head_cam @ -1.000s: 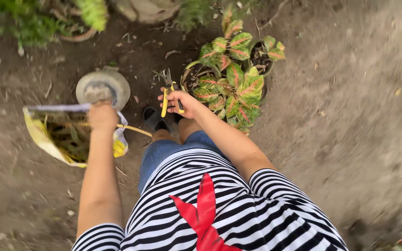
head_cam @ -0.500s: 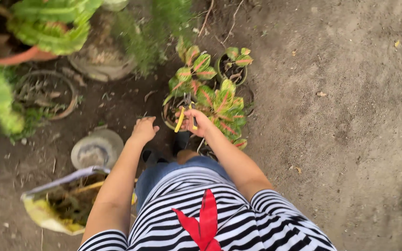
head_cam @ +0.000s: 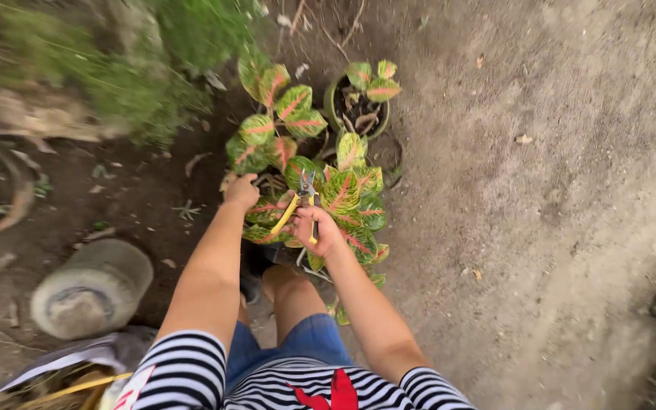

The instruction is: Prune various outdoor plants using gardening shears and collect the trimmings.

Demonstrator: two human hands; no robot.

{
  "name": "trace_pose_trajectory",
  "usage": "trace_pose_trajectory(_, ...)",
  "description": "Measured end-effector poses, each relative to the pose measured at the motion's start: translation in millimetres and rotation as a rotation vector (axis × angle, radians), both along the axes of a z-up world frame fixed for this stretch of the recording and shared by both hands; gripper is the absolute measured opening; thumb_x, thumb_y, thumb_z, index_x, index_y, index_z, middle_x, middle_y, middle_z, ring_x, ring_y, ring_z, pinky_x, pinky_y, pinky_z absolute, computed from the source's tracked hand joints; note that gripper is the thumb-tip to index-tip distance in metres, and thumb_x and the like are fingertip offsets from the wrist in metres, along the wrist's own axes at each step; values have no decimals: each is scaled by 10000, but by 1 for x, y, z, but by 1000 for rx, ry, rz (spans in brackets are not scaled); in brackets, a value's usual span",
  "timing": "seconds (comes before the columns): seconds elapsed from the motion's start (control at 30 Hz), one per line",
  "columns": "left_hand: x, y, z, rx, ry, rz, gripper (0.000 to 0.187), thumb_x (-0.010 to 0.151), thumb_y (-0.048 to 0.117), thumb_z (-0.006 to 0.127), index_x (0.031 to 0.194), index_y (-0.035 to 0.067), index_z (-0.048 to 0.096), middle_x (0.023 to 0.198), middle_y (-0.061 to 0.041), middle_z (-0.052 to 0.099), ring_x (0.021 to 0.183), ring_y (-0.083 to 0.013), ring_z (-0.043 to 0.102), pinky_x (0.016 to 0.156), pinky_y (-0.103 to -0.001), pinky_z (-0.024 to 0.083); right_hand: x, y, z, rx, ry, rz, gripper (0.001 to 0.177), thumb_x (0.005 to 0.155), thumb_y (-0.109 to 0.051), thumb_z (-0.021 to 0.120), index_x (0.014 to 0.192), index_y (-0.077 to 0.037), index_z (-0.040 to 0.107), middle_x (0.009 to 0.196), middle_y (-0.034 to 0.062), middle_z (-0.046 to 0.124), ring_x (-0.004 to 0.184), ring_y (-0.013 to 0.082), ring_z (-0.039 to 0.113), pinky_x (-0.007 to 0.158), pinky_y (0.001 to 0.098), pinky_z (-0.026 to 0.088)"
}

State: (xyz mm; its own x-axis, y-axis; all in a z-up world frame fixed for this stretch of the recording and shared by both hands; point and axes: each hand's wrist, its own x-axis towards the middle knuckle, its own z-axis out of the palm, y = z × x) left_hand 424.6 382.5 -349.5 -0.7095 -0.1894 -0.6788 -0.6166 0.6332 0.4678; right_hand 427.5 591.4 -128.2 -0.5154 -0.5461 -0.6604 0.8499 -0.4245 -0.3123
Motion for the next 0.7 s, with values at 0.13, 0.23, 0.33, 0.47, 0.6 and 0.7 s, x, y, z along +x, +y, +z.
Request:
trace_pose_trajectory(0.13, -40, 10, 50, 33, -256, 38, 511, 870, 349, 711, 1373, 363, 620, 1670, -81, 207, 1480, -388, 231, 1154, -502, 309, 9, 20, -23, -37, -49, -57, 607, 907, -172, 604, 1500, -103, 489, 1369, 132, 647, 1225, 302, 618, 986, 427, 483)
trace_pose_trajectory(0.23, -38, 20, -27, 47, -319, 18, 531, 906, 409, 692, 1417, 311, 588, 1695, -140, 76, 1475, -416, 178, 1168, -492, 277, 16, 31, -29, -14, -49, -75, 618, 913, -158, 609, 1515, -89, 484, 1337, 139, 645, 1214, 311, 618, 959, 417, 481)
trace_pose_trajectory(0.33, -29, 24, -75, -6, -252, -25, 767, 912, 420, 710, 1545, 112, 407, 1593, -149, 350, 1414, -420, 317, 1150, -481, 311, 18, 38, -35, -22, -86, -83, 611, 908, -146, 605, 1506, -89, 493, 1325, 126, 642, 1205, 293, 618, 984, 417, 495)
trace_pose_trajectory(0.47, -4, 9, -18, -44, -276, -9, 554, 947, 317, 638, 1462, 166, 502, 1498, -112, 480, 1361, -313, 456, 1141, -474, 327, 15, 33, -24, 11, -83, -82, 559, 871, -148, 602, 1419, -93, 509, 1283, 136, 651, 1163, 307, 632, 975, 481, 521)
trace_pose_trajectory(0.6, 25, -9, 49, -49, 310, 24, 306, 939, 47, 597, 1194, 138, 739, 1200, -152, 693, 1066, -349, 667, 928, -445, 534, 6, 24, -8, 21, -63, -25, 558, 888, -151, 601, 1440, -112, 528, 1297, 119, 675, 1161, 286, 647, 910, 409, 495)
trace_pose_trajectory(0.7, 45, -29, 114, 38, 395, 96, 324, 903, -4, 588, 1134, 145, 758, 1111, -132, 724, 979, -334, 702, 880, -432, 559, -4, 7, 15, -17, -14, 52, 556, 907, -161, 587, 1458, -113, 526, 1305, 118, 681, 1160, 276, 651, 921, 405, 505)
